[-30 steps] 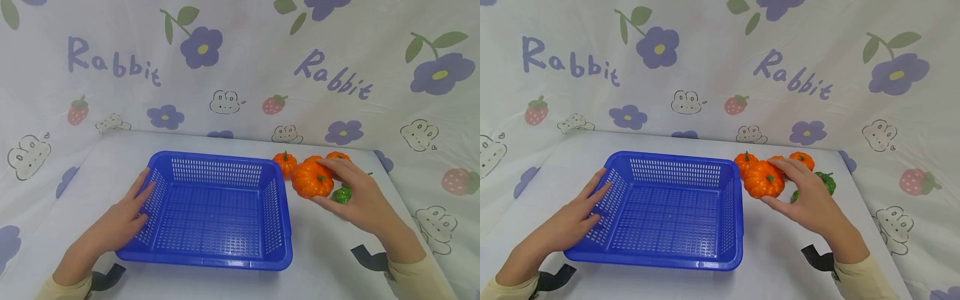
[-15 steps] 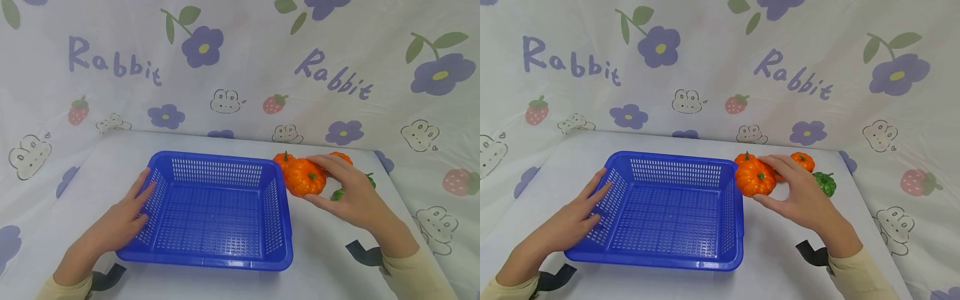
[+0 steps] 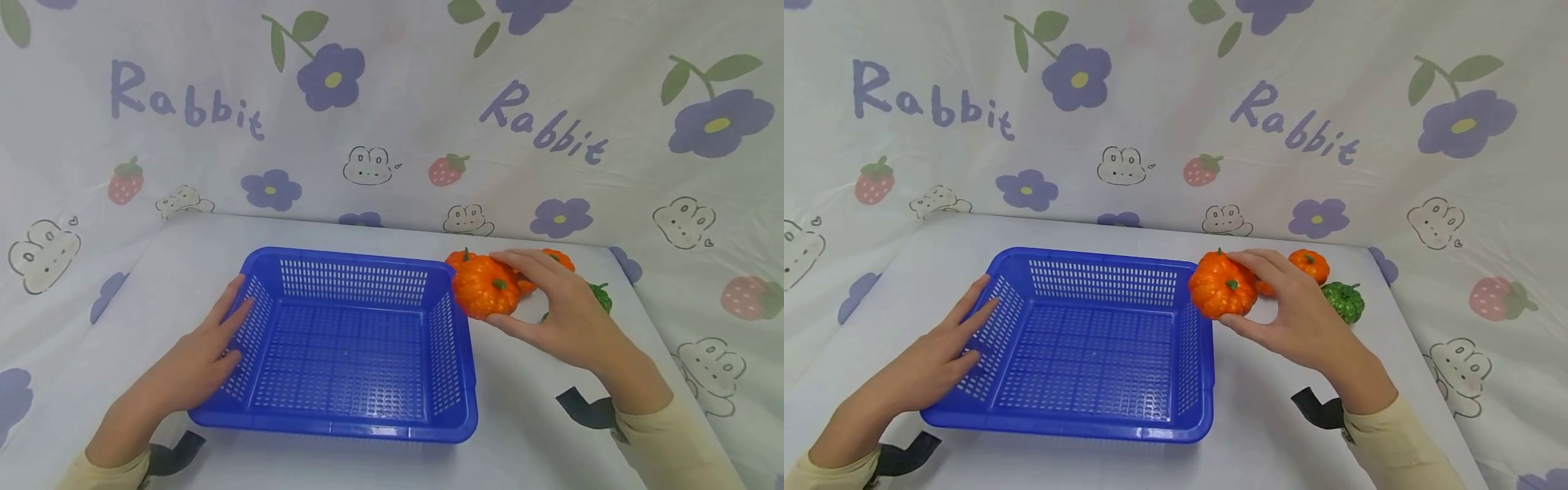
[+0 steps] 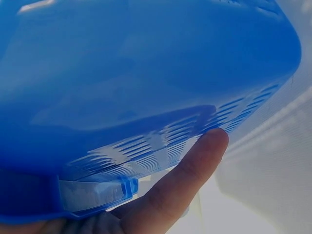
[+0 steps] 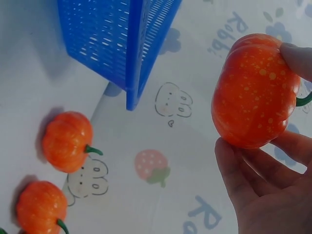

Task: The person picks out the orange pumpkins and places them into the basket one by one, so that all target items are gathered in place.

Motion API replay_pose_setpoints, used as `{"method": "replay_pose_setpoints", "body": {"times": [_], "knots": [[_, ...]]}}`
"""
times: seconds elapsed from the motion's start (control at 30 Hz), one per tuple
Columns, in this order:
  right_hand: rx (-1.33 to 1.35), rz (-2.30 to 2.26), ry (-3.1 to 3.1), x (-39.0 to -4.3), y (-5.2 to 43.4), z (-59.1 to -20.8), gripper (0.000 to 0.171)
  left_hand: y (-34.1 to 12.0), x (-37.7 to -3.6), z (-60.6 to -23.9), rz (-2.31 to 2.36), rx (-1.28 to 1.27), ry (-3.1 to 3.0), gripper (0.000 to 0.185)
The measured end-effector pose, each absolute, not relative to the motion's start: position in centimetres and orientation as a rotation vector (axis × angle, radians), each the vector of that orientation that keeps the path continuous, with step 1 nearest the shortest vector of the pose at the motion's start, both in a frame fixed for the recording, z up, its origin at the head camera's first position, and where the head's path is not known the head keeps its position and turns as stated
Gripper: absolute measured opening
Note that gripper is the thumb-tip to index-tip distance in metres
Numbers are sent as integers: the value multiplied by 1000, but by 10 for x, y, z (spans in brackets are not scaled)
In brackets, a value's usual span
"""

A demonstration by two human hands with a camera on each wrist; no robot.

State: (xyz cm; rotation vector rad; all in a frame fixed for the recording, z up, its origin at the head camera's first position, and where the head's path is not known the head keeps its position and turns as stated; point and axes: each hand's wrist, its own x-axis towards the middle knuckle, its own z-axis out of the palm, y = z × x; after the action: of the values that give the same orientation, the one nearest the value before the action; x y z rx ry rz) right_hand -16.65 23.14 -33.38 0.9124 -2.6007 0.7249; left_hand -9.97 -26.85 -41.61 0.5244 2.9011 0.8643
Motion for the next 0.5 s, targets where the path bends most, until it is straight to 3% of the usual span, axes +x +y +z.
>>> {"method": "replay_pose_setpoints", "body": {"times": [0.5], "knots": [[936, 735, -2650, -171, 222, -327, 76, -269, -100, -416, 872, 530, 2908, 73]]}}
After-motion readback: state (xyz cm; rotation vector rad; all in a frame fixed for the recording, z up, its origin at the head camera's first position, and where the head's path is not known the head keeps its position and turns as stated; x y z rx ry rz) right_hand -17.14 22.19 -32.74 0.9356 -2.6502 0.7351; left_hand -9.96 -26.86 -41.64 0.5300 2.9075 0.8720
